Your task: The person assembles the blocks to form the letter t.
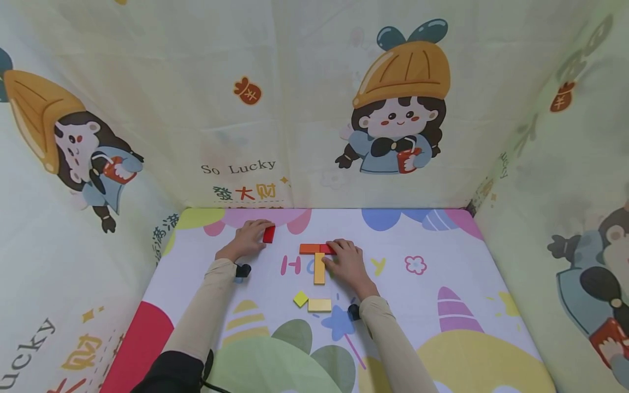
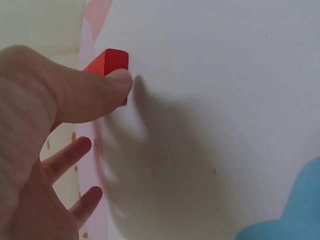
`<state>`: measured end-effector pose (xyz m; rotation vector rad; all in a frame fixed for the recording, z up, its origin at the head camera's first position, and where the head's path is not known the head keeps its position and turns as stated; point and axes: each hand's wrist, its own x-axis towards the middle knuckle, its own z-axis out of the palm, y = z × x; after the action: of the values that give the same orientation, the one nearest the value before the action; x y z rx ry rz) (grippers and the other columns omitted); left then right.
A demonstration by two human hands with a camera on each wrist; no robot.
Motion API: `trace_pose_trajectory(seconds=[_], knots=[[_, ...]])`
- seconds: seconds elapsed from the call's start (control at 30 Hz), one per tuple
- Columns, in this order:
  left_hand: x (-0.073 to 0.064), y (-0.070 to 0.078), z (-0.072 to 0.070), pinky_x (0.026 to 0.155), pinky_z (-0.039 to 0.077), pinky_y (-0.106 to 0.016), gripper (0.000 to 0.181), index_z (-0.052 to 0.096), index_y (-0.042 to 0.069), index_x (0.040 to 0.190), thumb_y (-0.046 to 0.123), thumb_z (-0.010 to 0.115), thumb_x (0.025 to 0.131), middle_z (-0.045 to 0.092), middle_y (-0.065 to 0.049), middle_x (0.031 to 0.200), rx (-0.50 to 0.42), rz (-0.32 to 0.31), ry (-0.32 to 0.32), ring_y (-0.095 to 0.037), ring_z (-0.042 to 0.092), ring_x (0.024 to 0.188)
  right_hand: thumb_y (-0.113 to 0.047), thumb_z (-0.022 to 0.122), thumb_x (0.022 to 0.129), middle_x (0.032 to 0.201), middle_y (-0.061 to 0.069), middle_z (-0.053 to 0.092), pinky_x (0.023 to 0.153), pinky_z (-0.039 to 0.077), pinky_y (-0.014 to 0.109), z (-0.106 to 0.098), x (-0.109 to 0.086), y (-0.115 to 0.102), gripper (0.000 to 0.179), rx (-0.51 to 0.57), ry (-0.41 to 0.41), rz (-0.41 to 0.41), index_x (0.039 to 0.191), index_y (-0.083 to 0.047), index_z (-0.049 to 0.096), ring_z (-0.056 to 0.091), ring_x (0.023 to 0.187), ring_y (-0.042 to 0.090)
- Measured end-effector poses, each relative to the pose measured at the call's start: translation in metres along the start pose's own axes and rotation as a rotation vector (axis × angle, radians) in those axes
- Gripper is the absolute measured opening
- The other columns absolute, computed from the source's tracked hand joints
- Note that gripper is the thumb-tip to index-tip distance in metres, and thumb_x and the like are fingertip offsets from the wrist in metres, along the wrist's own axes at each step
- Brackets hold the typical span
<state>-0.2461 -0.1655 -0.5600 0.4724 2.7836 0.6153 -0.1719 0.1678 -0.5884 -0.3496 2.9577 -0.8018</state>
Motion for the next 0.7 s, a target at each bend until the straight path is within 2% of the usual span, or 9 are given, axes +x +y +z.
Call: trace_pose_trajectory(seconds=[0.4,0.7], knots=[[0.002,-0.002,-0.002,0.119,0.033,-0.067,0.064,0.052,0.023,0.154,0.013,0.074,0.094,0.047,-0.006,0.161,0.008,-0.001,0.033,-0.035,0.036,0.149,-0.041,0.073,0.096,0.147,0.014,0.056,0.117,0.035,0.064,0.002,0.001,0.001,0.060,0.005,0.002,-0.001,0.148,-0.015,0.058,0.045,0.142,0.037],[0.011,-0.002,0.005,0.114,0.037,-0.066,0.058,0.058,0.020,0.148,0.014,0.075,0.093,0.052,-0.007,0.156,-0.046,0.058,0.095,-0.034,0.041,0.145,-0.041,0.073,0.097,0.147,0.013,0.056,0.116,0.035,0.064,0.003,0.001,0.002,0.059,0.009,0.009,-0.010,0.147,-0.015,0.058,0.045,0.141,0.036]])
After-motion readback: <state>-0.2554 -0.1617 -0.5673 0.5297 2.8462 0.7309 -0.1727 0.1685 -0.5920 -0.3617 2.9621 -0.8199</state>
